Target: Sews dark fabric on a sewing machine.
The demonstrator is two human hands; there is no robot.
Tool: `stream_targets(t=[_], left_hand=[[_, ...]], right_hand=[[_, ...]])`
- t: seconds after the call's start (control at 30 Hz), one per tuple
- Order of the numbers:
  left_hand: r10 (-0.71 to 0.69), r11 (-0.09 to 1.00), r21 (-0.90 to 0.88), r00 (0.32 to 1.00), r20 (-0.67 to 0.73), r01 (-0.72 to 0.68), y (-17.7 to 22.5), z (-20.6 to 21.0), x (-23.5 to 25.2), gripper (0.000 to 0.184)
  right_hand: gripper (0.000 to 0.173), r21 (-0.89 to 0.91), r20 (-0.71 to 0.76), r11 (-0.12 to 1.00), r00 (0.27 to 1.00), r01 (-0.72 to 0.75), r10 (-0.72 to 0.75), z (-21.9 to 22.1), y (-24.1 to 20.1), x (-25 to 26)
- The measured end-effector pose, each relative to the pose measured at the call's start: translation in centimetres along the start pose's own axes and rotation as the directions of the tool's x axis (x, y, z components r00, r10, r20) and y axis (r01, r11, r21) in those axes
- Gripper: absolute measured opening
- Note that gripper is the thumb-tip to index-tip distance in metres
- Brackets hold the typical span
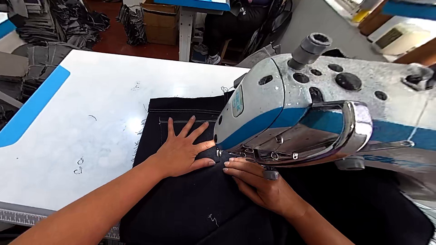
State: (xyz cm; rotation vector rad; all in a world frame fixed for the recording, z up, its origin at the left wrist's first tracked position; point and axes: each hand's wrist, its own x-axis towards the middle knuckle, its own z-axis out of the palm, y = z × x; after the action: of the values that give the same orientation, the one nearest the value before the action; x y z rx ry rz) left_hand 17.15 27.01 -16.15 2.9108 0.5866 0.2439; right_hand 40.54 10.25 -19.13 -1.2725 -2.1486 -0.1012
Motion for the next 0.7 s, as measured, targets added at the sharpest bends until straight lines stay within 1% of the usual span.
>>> stream_targets(t=[0.2, 0.3, 0.43, 0.5, 0.63, 0.7], left_hand=[[-0.025, 1.0, 0.004, 1.0, 0.012, 0.025, -0.1, -0.2, 0.4, 0.063], [-0.044, 0.999, -0.001, 0.999, 0.017, 0.044, -0.3, -0.2, 0.7, 0.062], [-0.049, 0.999, -0.003, 0.999, 0.012, 0.049, -0.7, 0.0, 1.2, 0.063], [-0.055, 0.998, -0.002, 0.998, 0.031, 0.055, -0.7, -0.2, 1.3, 0.063], [-0.064, 0.998, 0.001, 0.997, 0.045, 0.064, -0.5, -0.4, 1.3, 0.063], [-0.06, 0.998, 0.0, 0.998, 0.035, 0.06, -0.3, -0.6, 1.1, 0.061]], right_hand=[[0.029, -0.007, 0.005, 0.999, 0.999, 0.032, -0.032, -0.2, 0.8, 0.2], [0.03, -0.049, 0.02, 0.998, 1.0, 0.025, -0.024, -0.2, 1.3, 0.4], [0.031, -0.057, 0.022, 0.998, 1.0, 0.019, -0.018, -0.1, 2.0, 0.5], [0.032, -0.06, 0.02, 0.998, 1.0, 0.009, -0.008, -0.1, 2.0, 0.6], [0.032, -0.048, 0.016, 0.999, 1.0, 0.016, -0.015, -0.1, 2.1, 0.6], [0.036, -0.016, -0.01, 1.0, 1.0, 0.011, -0.012, -0.4, 2.1, 0.6]])
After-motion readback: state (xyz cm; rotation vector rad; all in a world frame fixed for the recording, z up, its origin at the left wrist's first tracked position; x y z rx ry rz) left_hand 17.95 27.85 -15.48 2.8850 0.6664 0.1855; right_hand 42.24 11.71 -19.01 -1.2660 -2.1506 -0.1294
